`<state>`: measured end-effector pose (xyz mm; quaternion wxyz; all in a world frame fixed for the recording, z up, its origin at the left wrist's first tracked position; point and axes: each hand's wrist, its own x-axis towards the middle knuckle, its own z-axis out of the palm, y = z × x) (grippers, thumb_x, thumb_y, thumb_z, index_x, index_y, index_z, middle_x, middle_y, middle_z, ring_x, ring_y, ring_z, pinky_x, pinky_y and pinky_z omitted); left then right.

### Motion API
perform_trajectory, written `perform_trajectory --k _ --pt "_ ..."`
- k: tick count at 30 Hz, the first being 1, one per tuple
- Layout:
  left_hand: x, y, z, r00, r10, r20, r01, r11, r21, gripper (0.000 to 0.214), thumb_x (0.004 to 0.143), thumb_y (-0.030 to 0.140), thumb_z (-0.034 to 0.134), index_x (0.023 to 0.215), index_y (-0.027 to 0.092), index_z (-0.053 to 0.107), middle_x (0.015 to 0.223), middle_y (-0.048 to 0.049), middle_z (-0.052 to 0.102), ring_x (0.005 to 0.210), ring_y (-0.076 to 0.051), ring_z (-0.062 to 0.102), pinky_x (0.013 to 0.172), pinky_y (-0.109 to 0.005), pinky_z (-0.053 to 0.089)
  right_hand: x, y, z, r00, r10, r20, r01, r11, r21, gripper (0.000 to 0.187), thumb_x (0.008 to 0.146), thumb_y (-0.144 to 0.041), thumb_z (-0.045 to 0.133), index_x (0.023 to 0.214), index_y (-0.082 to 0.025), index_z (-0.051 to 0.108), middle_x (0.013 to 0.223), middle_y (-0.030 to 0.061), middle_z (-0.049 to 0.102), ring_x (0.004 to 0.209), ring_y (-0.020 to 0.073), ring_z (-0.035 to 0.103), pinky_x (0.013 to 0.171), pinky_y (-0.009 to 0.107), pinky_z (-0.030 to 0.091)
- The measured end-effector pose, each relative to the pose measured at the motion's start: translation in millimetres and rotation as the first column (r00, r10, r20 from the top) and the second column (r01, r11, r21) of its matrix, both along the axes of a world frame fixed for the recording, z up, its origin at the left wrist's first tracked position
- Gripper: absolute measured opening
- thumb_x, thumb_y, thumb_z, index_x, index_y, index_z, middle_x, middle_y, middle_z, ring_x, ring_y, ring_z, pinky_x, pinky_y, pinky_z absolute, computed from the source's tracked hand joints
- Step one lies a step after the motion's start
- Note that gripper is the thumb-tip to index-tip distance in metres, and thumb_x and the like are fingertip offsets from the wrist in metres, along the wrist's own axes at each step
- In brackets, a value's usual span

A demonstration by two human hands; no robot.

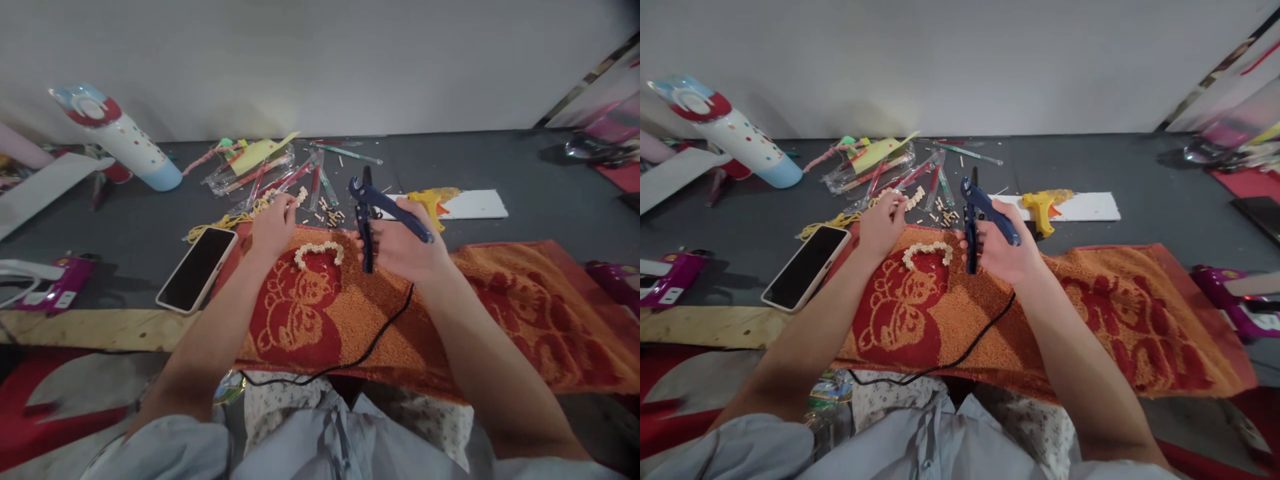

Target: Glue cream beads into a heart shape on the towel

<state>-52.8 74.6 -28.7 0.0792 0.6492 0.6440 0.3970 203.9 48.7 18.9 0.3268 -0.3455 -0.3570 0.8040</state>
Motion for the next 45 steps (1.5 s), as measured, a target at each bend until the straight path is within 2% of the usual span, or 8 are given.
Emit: perform_trajectory --k 9,16,19,23,28,33,39,45 --pt "-2 2 -5.3 0.999 -0.001 -0.034 0.001 1.0 -0.015 0.01 0.091 0.03 0.055 0.093 0.025 0.064 0.065 0.0 0.056 0.065 -0.019 0.05 0.074 -0.032 0.037 3 -1 5.3 0.988 -0.148 -0.036 0.149 0.988 0.043 0.05 0.072 -0.073 0.053 0.085 -0.026 0.061 0.089 0.01 0.066 0.096 0.0297 0.061 0.082 0.047 0.053" --pt "-1 3 -5.5 1.0 0.0 0.032 0.001 0.999 -0.032 0.007 0.09 0.026 0.059 0.093 0.026 0.065 0.066 -0.0001 0.056 0.069 -0.021 0.052 0.076 -0.032 0.037 3 -5 15.7 0.993 -0.119 0.0 0.118 0.988 0.096 0.046 0.069 -0.07 0.053 0.082 -0.026 0.058 0.093 0.0112 0.065 0.103 0.0317 0.06 0.083 0.048 0.052" --pt "-1 3 -5.3 0.997 -0.01 0.077 0.013 0.999 -0.035 0.007 0.09 0.026 0.059 0.092 0.026 0.065 0.064 0.0005 0.053 0.069 -0.021 0.052 0.077 -0.031 0.036 4 -2 11.7 0.993 -0.113 0.017 0.111 0.99 0.084 0.043 0.072 -0.067 0.054 0.083 -0.025 0.057 0.09 0.011 0.064 0.1 0.0298 0.06 0.082 0.047 0.052" --pt "-2 3 -5.9 1.0 -0.011 0.005 0.011 1.0 -0.026 0.01 0.091 0.027 0.056 0.094 0.025 0.065 0.064 0.0004 0.053 0.066 -0.02 0.05 0.075 -0.032 0.036 5 4 0.9 0.991 -0.134 0.008 0.134 0.989 0.062 0.04 0.072 -0.062 0.06 0.086 -0.024 0.056 0.088 0.0098 0.064 0.097 0.0291 0.061 0.08 0.046 0.054" --pt "-2 4 -6.4 0.997 -0.002 -0.076 -0.001 0.999 -0.043 0.013 0.091 0.028 0.055 0.096 0.024 0.066 0.069 -0.0016 0.059 0.069 -0.021 0.054 0.076 -0.032 0.038 4 8 -7.4 0.979 -0.202 -0.039 0.203 0.979 0.025 0.029 0.073 -0.051 0.065 0.082 -0.025 0.056 0.092 0.0079 0.065 0.097 0.024 0.062 0.082 0.041 0.057" --pt "-2 5 -8.1 0.999 -0.011 -0.036 0.01 1.0 -0.016 0.01 0.089 0.025 0.057 0.096 0.025 0.066 0.069 -0.001 0.06 0.071 -0.021 0.055 0.078 -0.033 0.04 4 10 -13.2 0.961 -0.273 -0.048 0.275 0.96 0.047 0.028 0.073 -0.048 0.07 0.087 -0.025 0.063 0.093 0.0068 0.07 0.098 0.0219 0.066 0.085 0.036 0.06" --pt "-2 5 -7.4 0.995 -0.009 -0.095 0.008 1.0 -0.008 0.012 0.09 0.027 0.055 0.096 0.024 0.064 0.075 -0.0024 0.064 0.073 -0.021 0.058 0.075 -0.032 0.04 4 9 -15.4 0.977 -0.202 -0.073 0.206 0.977 0.06 0.035 0.075 -0.055 0.069 0.091 -0.024 0.066 0.097 0.0076 0.075 0.107 0.0284 0.068 0.088 0.045 0.062" --pt "-1 2 -2.7 0.975 0.015 -0.224 -0.033 0.996 -0.079 0.019 0.095 0.031 0.048 0.102 0.022 0.063 0.073 -0.0025 0.063 0.07 -0.021 0.057 0.071 -0.033 0.039 1 7 -12.9 0.98 -0.168 -0.103 0.17 0.985 0.008 0.046 0.076 -0.061 0.064 0.099 -0.021 0.067 0.099 0.0107 0.076 0.105 0.0278 0.07 0.092 0.043 0.06"
